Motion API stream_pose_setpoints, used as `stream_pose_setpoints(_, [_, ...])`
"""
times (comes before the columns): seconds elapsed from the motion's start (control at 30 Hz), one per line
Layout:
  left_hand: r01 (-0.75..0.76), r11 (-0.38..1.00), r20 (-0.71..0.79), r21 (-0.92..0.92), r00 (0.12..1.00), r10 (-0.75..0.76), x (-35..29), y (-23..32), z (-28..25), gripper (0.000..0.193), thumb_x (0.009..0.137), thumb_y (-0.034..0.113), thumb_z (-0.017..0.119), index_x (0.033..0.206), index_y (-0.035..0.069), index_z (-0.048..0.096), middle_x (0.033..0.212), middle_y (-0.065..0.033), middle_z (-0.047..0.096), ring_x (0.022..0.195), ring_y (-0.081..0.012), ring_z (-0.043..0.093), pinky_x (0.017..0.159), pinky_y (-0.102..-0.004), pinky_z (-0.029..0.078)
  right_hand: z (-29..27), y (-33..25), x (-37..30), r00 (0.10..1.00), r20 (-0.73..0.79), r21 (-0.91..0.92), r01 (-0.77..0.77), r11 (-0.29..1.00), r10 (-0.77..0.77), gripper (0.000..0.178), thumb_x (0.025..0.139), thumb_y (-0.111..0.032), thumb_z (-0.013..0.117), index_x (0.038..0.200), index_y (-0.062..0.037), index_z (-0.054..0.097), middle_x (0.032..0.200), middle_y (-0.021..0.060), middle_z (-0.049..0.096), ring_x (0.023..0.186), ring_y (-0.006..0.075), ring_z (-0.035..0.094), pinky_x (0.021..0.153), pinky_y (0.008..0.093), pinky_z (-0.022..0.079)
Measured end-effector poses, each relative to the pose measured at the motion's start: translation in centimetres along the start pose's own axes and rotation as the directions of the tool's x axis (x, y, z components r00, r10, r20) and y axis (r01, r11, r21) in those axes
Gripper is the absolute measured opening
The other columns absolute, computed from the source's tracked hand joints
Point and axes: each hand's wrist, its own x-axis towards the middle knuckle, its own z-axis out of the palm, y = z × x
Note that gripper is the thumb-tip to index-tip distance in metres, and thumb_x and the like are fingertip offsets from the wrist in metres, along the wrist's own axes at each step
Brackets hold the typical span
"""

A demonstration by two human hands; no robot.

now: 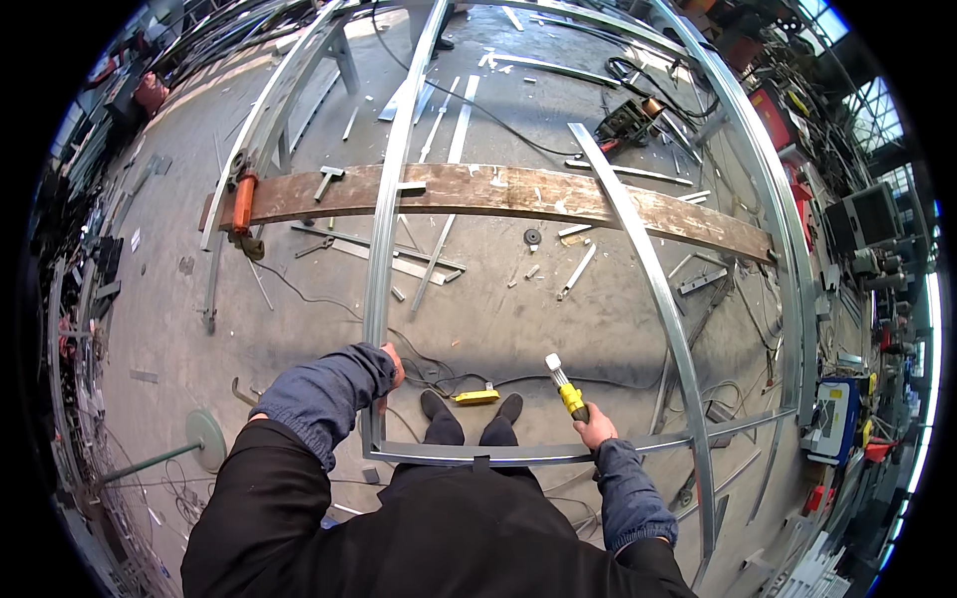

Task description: The person assembles a metal frame by positioning curved and straight metal bars, tack welding joints with a handheld welder, and grinding edges with an angle grinder. The person handles multiple metal pieces and tools throughout the process.

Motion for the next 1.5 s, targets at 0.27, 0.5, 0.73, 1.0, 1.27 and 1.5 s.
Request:
stream_pose_setpoints(0.27, [-0.123,0.989,0.26,-0.077,0.956,0.139,-0.9,-1.1,-3.4,0.086,0.07,0.078,0.085,0.119,0.007,0.081,0.115,-0.0103,0.079,0.112,-0.0304,0.073,0.106,-0.0415,0.051,-0.4,-1.3,-1.9,0.998,-0.047,0.063,0.039,0.997,-0.037,0.067,0.09,-0.035,0.073,0.15,-0.0144,0.053,0.118,0.0262,0.074,0.112,0.0471,0.069,0.097,0.053,0.055])
stream_pose_setpoints(0.5, [-0.129,0.991,0.27,-0.036,0.954,0.134,-0.8,-0.7,-4.4,0.088,0.067,0.079,0.086,0.118,0.008,0.081,0.121,-0.0103,0.078,0.122,-0.0333,0.067,0.108,-0.0443,0.047,-0.7,-1.3,-1.7,0.999,-0.045,0.088,0.034,0.996,-0.03,0.065,0.089,-0.035,0.072,0.149,-0.0165,0.054,0.115,0.0267,0.074,0.109,0.0476,0.07,0.096,0.054,0.054])
stream_pose_setpoints(0.73, [-0.14,0.99,0.274,-0.024,0.951,0.141,-1.5,-0.2,-4.9,0.086,0.064,0.076,0.089,0.119,0.01,0.081,0.123,-0.0089,0.078,0.128,-0.0333,0.063,0.111,-0.0475,0.045,-0.9,-0.9,-1.5,0.999,-0.032,0.119,0.023,0.993,-0.019,0.065,0.088,-0.037,0.071,0.147,-0.0153,0.056,0.115,0.0261,0.075,0.109,0.0474,0.07,0.095,0.0535,0.055])
stream_pose_setpoints(1.0, [-0.128,0.989,0.369,-0.069,0.918,0.145,-1.4,0.4,-5.2,0.082,0.06,0.07,0.094,0.116,0.01,0.082,0.117,-0.0059,0.08,0.114,-0.0294,0.073,0.105,-0.0423,0.051,-0.8,-0.6,-0.7,1.0,-0.01,0.131,-0.006,0.991,0.007,0.066,0.088,-0.036,0.072,0.148,-0.0149,0.056,0.119,0.0249,0.074,0.114,0.0451,0.069,0.097,0.0525,0.054])
stream_pose_setpoints(1.27, [-0.134,0.991,0.285,-0.012,0.949,0.132,-2.4,2.2,-8.8,0.085,0.061,0.071,0.095,0.121,0.011,0.081,0.121,-0.0072,0.079,0.116,-0.03,0.073,0.098,-0.0411,0.056,-1.2,-0.9,-0.9,1.0,-0.004,0.143,-0.015,0.99,0.016,0.064,0.088,-0.033,0.072,0.146,-0.0107,0.058,0.118,0.0266,0.074,0.113,0.045,0.07,0.097,0.0501,0.055])
stream_pose_setpoints(1.5, [-0.144,0.99,0.31,0.0,0.941,0.137,-1.3,2.4,-9.5,0.088,0.058,0.074,0.094,0.12,0.012,0.082,0.125,-0.0041,0.077,0.124,-0.03,0.063,0.109,-0.0421,0.045,-1.3,-1.2,-1.0,1.0,0.004,0.127,-0.004,0.992,0.004,0.061,0.088,-0.033,0.072,0.144,-0.0113,0.06,0.117,0.0264,0.074,0.112,0.0459,0.07,0.097,0.0509,0.055])
